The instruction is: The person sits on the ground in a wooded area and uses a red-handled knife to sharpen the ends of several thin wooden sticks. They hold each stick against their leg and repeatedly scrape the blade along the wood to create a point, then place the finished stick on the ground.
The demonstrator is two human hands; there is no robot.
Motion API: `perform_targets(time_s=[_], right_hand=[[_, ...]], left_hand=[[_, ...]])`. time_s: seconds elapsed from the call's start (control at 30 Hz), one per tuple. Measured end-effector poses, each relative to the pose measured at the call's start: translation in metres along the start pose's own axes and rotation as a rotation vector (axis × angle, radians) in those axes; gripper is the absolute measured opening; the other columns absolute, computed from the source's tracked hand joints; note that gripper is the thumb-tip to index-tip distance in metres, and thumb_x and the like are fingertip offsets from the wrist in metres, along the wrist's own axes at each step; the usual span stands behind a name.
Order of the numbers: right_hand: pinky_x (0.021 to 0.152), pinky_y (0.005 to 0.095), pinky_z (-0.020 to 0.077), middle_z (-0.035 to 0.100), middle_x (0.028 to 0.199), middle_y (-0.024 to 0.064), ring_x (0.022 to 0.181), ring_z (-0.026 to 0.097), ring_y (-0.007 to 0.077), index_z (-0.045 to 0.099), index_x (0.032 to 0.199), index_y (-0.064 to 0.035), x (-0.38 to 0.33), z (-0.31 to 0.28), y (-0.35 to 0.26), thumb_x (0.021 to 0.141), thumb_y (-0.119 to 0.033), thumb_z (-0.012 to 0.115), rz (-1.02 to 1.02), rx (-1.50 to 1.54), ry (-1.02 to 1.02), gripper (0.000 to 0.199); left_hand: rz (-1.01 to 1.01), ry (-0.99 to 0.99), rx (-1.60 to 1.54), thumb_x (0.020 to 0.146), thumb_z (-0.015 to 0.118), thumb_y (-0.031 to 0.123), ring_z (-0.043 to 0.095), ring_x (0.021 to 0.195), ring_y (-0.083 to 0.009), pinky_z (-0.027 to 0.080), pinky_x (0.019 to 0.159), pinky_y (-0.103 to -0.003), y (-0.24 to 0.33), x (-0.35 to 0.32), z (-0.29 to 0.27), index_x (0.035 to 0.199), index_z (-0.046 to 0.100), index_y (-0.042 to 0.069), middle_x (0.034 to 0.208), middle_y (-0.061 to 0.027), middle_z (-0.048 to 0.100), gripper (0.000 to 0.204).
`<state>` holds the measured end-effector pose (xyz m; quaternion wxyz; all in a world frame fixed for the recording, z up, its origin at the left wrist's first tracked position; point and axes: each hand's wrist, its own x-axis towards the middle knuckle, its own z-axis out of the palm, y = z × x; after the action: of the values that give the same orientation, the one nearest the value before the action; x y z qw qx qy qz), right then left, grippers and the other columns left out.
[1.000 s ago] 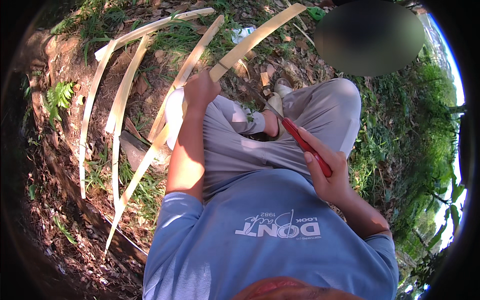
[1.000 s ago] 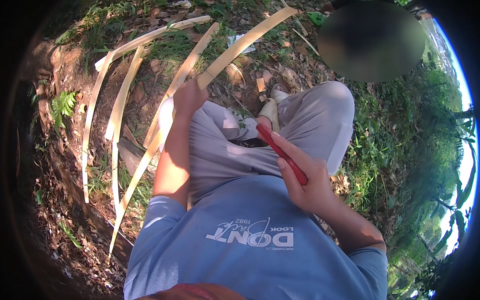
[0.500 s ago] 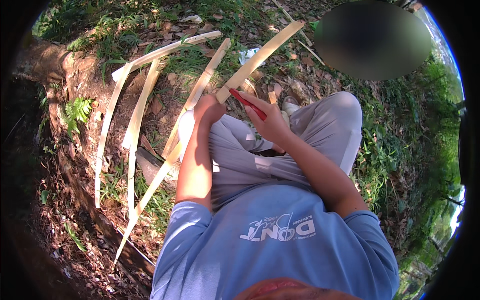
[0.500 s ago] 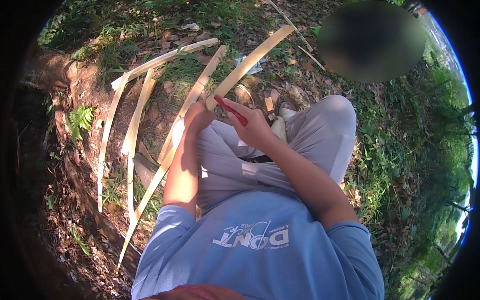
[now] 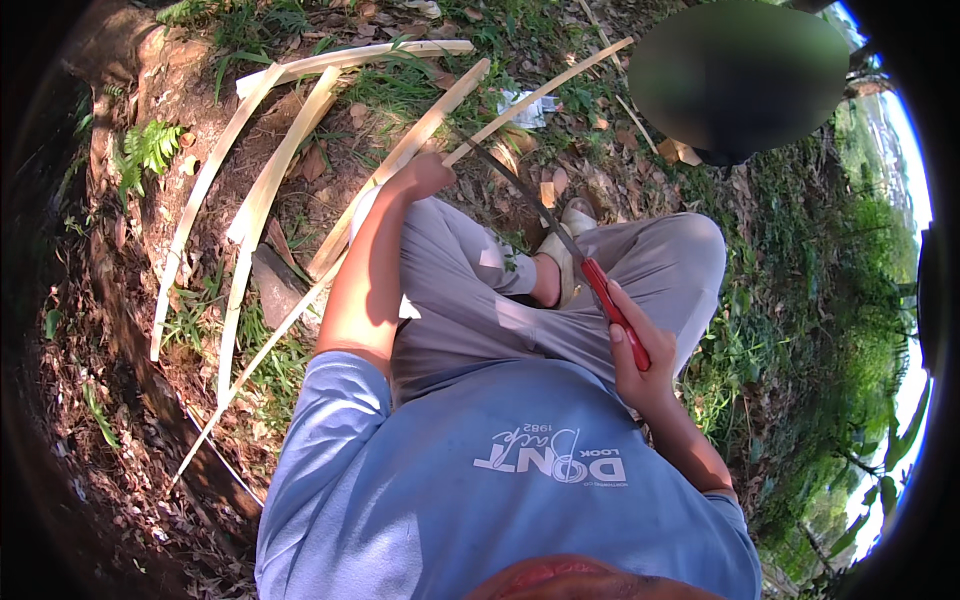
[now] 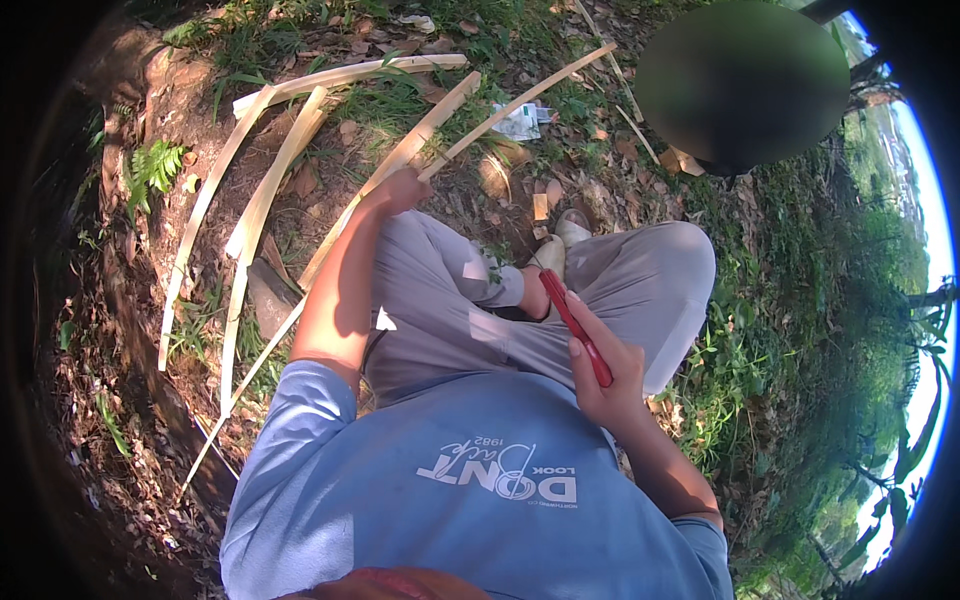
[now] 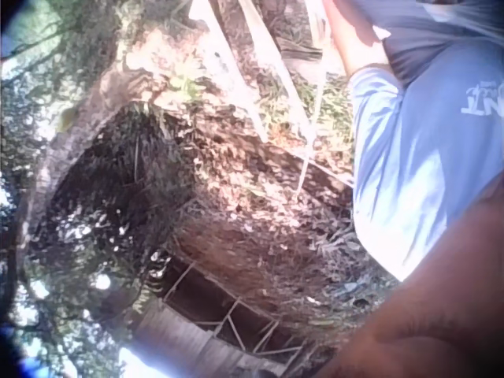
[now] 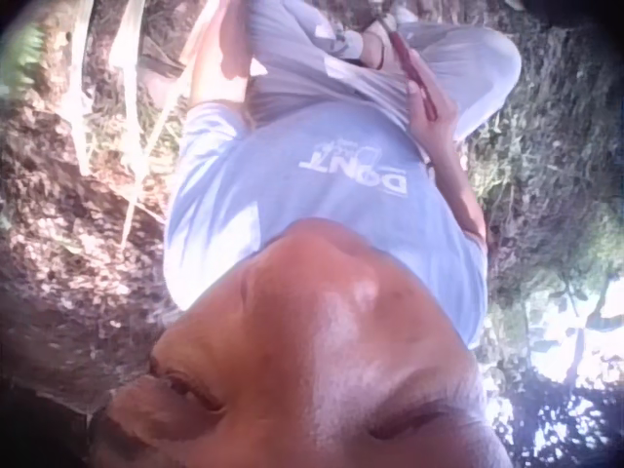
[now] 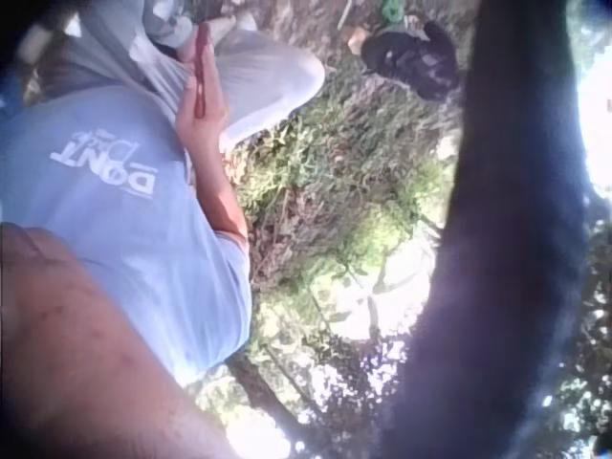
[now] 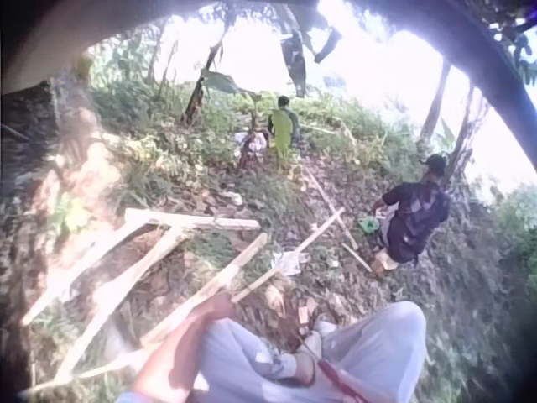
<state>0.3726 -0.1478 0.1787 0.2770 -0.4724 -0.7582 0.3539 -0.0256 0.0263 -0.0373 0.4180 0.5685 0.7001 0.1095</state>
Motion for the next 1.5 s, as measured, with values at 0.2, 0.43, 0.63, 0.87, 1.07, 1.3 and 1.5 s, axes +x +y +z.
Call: perform_targets(time_s=[0.2,0.43,0.63,0.87,1.07,1.3,1.5], right_hand=[[0.073,0.0294,0.055,0.08,0.109,0.0205,0.075,0.074,0.0178,0.065,0.148,-0.0004,0.02,-0.013,-0.008,0.103,-0.005,0.065,0.019,0.065,-0.025,0.045],[0.075,0.0303,0.0561,0.08,0.107,0.02,0.077,0.075,0.0193,0.064,0.148,-0.0001,0.011,-0.008,-0.024,0.103,-0.004,0.064,-0.029,0.112,-0.035,0.046],[0.079,0.0313,0.0576,0.08,0.103,0.0178,0.082,0.077,0.0185,0.063,0.149,-0.0001,0.006,-0.004,-0.026,0.104,-0.004,0.063,0.014,0.081,-0.07,0.046],[0.071,0.0312,0.0551,0.077,0.091,0.0192,0.071,0.069,0.0152,0.064,0.149,-0.0027,0.061,0.045,0.004,0.105,-0.008,0.064,-0.026,0.175,-0.004,0.044],[0.067,0.0347,0.0547,0.074,0.085,0.021,0.064,0.066,0.0177,0.065,0.15,-0.0075,0.171,0.144,0.033,0.106,-0.01,0.065,-0.109,0.254,0.019,0.044],[0.075,0.0326,0.055,0.077,0.098,0.0163,0.076,0.066,0.0141,0.064,0.151,-0.0076,0.147,0.123,0.042,0.108,-0.013,0.064,-0.027,0.178,-0.025,0.044],[0.085,0.0317,0.0558,0.081,0.109,0.0168,0.09,0.074,0.0157,0.064,0.15,-0.0006,0.023,0.035,0.013,0.106,-0.009,0.062,0.018,0.069,-0.017,0.045]], left_hand=[[-0.069,-0.07,-0.112,0.091,0.072,0.033,0.075,0.078,-0.0338,0.056,0.078,-0.045,-0.005,0.0,-0.01,0.106,0.075,-0.006,0.083,-0.0232,0.075,0.042],[0.257,0.2,-0.09,0.094,0.076,0.032,0.076,0.082,-0.0327,0.057,0.079,-0.045,0.004,-0.015,-0.002,0.103,0.075,-0.006,0.081,-0.0219,0.075,0.039],[0.05,0.1,0.101,0.098,0.076,0.046,0.077,0.086,-0.0402,0.059,0.081,-0.05,0.031,-0.016,0.003,0.106,0.074,-0.011,0.09,-0.0276,0.076,0.058],[0.032,0.157,0.236,0.102,0.064,0.039,0.076,0.106,-0.0434,0.059,0.096,-0.053,0.022,-0.008,0.02,0.11,0.08,-0.001,0.111,-0.0257,0.078,0.043],[-0.005,0.185,0.287,0.101,0.06,0.037,0.075,0.112,-0.0416,0.058,0.1,-0.053,0.02,-0.011,0.016,0.113,0.08,0.001,0.118,-0.0256,0.077,0.044],[0.108,0.045,0.228,0.103,0.063,0.051,0.07,0.123,-0.0445,0.052,0.106,-0.049,0.012,0.009,-0.007,0.118,0.075,-0.005,0.125,-0.03,0.074,0.06],[0.063,0.043,0.118,0.101,0.072,0.048,0.073,0.113,-0.0431,0.054,0.098,-0.049,0.01,0.0,-0.009,0.12,0.072,-0.011,0.119,-0.0317,0.075,0.062]])
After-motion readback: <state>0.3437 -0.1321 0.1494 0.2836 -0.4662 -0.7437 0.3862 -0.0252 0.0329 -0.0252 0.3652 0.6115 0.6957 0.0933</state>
